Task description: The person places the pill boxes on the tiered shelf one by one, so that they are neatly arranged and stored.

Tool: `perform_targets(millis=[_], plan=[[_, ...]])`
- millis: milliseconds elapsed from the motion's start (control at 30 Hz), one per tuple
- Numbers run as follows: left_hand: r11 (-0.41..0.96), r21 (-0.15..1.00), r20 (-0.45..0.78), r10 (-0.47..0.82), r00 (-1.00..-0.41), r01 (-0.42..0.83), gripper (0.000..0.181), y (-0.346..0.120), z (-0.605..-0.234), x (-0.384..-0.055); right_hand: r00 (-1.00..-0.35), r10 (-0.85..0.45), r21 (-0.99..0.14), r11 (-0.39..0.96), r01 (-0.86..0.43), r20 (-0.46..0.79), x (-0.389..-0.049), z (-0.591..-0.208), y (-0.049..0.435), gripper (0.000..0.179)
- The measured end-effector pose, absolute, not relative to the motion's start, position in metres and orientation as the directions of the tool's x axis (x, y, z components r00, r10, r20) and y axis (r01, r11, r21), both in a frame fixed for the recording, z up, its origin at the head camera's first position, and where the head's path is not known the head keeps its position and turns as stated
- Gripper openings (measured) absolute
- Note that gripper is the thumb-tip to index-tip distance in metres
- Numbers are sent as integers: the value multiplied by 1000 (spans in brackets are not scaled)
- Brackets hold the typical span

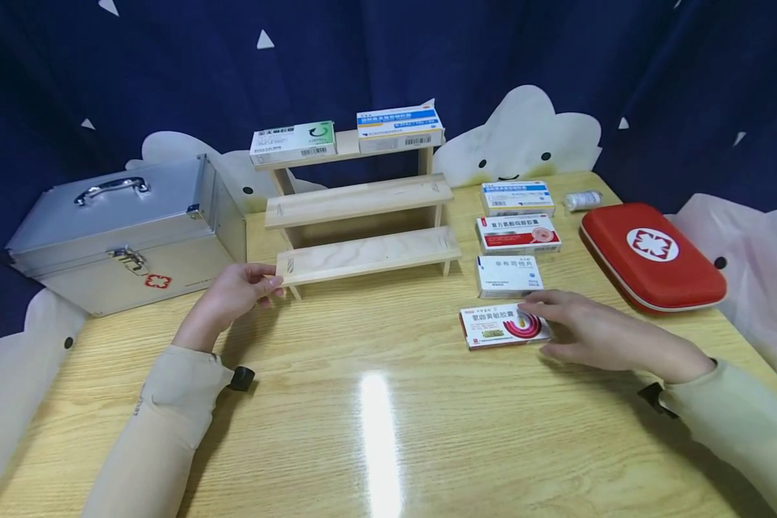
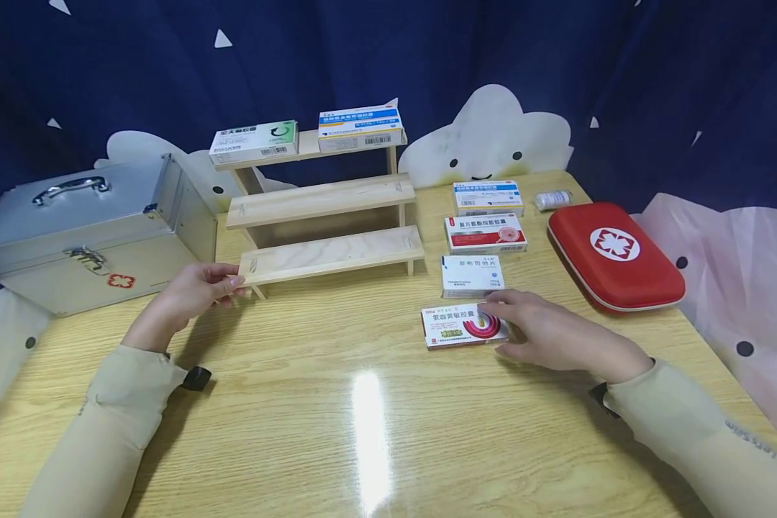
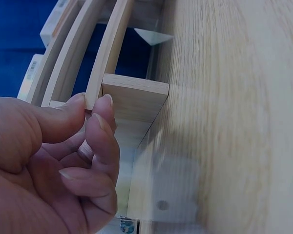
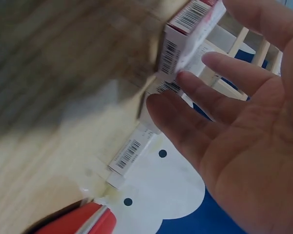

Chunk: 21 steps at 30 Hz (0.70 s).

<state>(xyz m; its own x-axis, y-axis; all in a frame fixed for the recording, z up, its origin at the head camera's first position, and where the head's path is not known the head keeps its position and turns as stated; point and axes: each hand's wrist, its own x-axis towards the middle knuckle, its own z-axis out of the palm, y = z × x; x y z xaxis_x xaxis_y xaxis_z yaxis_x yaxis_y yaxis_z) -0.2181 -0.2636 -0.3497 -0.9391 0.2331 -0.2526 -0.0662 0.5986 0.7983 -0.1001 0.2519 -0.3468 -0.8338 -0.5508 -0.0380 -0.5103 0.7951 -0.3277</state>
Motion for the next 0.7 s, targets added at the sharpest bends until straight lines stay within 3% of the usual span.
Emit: perform_targets(millis=[700], plan=[[607,792,-260,235,-937,-68,42,-264,-349,-219,-878,-479,-350,819,-454,18,-99,-364,249,69]])
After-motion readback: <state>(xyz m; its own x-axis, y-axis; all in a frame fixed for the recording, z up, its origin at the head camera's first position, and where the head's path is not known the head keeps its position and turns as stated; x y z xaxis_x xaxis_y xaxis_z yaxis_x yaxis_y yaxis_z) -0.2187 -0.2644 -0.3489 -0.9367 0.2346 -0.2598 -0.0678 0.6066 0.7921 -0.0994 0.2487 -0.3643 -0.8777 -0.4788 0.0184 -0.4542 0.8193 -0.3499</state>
